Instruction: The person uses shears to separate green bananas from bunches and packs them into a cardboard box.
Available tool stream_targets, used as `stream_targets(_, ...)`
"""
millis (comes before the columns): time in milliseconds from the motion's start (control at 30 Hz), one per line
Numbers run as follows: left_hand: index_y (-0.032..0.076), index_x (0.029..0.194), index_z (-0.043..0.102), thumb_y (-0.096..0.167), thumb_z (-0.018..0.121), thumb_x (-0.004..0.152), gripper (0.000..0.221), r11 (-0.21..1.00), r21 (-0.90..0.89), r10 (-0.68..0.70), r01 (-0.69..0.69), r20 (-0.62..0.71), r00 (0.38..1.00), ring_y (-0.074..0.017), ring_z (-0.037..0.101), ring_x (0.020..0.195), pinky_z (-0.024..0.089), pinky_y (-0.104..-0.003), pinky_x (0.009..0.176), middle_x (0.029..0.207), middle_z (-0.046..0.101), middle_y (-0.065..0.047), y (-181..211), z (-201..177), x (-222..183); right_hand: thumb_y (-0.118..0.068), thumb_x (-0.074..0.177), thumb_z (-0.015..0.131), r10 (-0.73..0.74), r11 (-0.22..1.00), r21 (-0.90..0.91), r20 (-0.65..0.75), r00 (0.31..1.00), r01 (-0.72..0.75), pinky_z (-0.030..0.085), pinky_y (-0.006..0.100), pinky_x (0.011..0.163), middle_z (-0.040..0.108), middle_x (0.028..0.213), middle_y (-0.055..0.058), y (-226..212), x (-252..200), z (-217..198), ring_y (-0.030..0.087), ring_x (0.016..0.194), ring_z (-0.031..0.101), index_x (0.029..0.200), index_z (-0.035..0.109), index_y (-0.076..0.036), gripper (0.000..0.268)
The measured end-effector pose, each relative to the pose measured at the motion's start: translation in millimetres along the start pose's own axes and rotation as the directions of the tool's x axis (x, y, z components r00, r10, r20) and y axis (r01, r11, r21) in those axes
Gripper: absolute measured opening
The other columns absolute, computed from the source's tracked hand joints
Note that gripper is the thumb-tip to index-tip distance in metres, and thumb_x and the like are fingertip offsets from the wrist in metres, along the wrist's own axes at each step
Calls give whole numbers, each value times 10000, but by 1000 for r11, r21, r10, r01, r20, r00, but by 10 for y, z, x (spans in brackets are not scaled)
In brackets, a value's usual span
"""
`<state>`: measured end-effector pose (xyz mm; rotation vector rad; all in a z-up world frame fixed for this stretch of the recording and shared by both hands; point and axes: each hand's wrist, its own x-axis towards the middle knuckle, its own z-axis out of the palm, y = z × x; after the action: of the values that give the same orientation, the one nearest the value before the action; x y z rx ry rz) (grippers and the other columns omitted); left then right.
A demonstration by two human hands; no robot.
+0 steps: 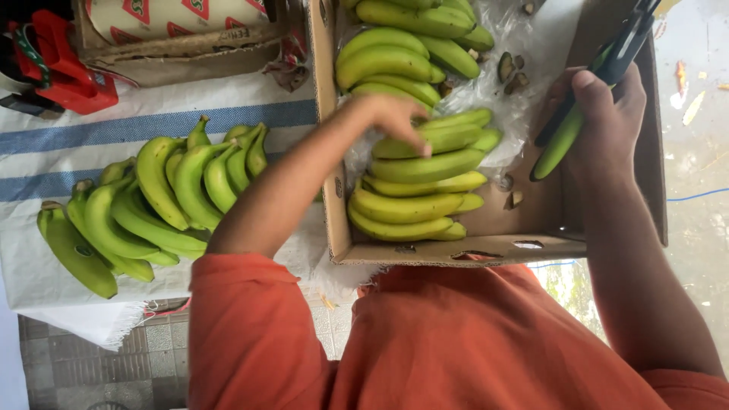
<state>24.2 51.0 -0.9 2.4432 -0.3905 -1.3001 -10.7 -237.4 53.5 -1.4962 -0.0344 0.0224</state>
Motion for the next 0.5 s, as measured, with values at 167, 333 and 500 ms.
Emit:
stream_targets(167, 221, 768, 501, 266, 554, 932, 179, 914, -335, -394, 229, -592, 704, -123, 539, 583, 441, -339, 510, 647, 508, 61, -728, -582, 576, -234, 951, 592, 12, 999, -50, 2, 1000, -12, 554, 299, 619, 646, 910, 85, 10, -24, -9, 170, 758, 636, 1098, 463, -111, 230)
stream_targets(333, 246, 1075, 388, 486, 486, 850, 343, 855, -492, -470, 165, -599, 648, -266, 422, 906, 352, -451, 743, 987, 410, -82, -893, -861, 715, -217, 940, 580, 60, 998, -24, 5, 998, -59, 560, 316, 510, 627, 929, 84, -145, -72, 100, 170, 674, 626, 1108, 463, -89, 240)
stream_targets(500, 270, 1352, 288, 683, 429, 776, 723, 772, -628, -553, 100, -585, 593, -393, 315, 1197, 270, -549, 954, 1293, 321, -209, -1059, -1050, 750, -256, 908, 619, 74, 995, -66, -1, 997, -74, 551, 265, 634, 650, 929, 75, -107, -53, 85, 150, 737, 634, 1122, 575, -62, 292)
